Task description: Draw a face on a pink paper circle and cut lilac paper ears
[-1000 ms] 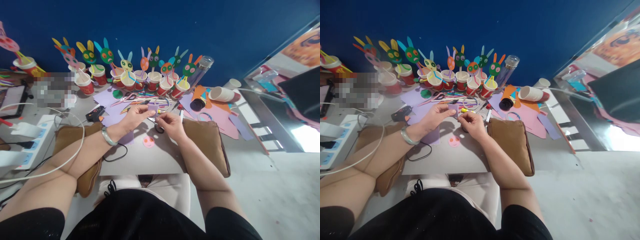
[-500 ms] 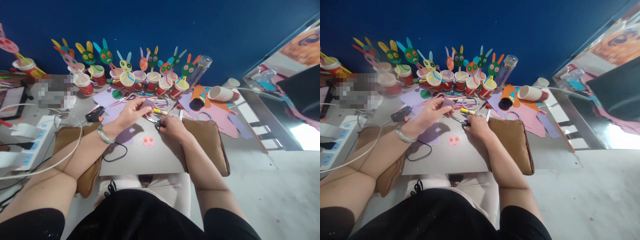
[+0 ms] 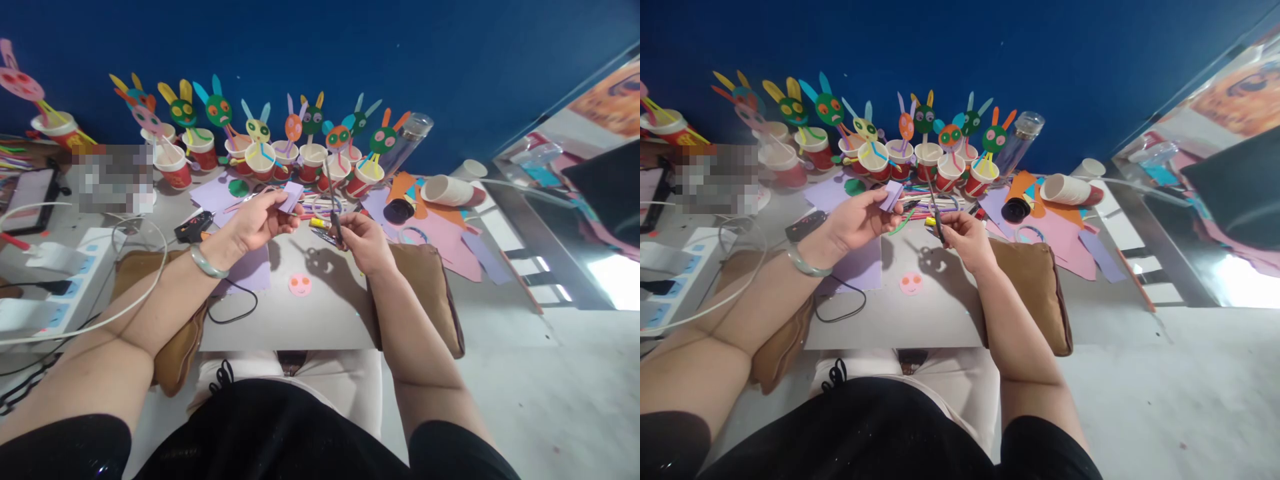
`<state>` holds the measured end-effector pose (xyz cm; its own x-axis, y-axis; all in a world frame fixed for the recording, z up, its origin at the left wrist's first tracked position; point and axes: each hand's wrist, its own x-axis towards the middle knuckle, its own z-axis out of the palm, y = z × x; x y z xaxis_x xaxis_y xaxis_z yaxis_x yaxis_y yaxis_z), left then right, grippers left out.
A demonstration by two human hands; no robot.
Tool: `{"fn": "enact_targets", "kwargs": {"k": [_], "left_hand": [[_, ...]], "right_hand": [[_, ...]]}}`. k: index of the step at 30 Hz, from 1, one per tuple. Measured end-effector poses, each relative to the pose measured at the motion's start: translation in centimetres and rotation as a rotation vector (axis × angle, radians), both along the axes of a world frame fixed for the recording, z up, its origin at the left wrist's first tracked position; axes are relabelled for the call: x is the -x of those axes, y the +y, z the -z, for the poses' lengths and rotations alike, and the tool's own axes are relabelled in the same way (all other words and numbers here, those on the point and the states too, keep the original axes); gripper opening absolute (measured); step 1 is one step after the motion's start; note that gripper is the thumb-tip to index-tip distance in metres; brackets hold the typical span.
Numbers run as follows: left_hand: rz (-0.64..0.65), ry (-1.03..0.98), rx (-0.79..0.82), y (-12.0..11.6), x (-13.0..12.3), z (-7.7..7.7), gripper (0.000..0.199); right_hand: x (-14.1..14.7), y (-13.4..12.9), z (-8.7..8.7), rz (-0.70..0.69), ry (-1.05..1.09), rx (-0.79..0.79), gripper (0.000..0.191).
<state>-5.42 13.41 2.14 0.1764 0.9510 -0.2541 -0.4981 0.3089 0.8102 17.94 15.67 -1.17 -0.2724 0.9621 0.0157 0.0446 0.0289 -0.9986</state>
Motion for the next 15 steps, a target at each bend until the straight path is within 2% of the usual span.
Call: {"fn": "enact_targets", "kwargs": {"k": [4, 9, 12, 15], "left_hand": [[0.015, -0.016, -0.023, 0.1, 0.0, 0.2, 0.023], [0.019, 0.048, -0.086, 0.4, 0.4, 0.6, 0.040], [0.018, 0.104, -0.131, 0.6, 0.7, 0.8, 0.049], [0.006, 0.128, -0.150, 0.8, 0.8, 1.0, 0.049]], "right_hand": [[-0.1, -0.7, -0.7, -0.196, 0.170, 0.052, 0.061], [-0.7, -1.3, -1.3, -0.450, 0.165, 0.059, 0.070], [-0.9, -1.3, -1.4, -0.511, 0.156, 0.051, 0.070], [-0.9, -1.3, -1.5, -0.489, 0.137, 0.040, 0.070]]}}
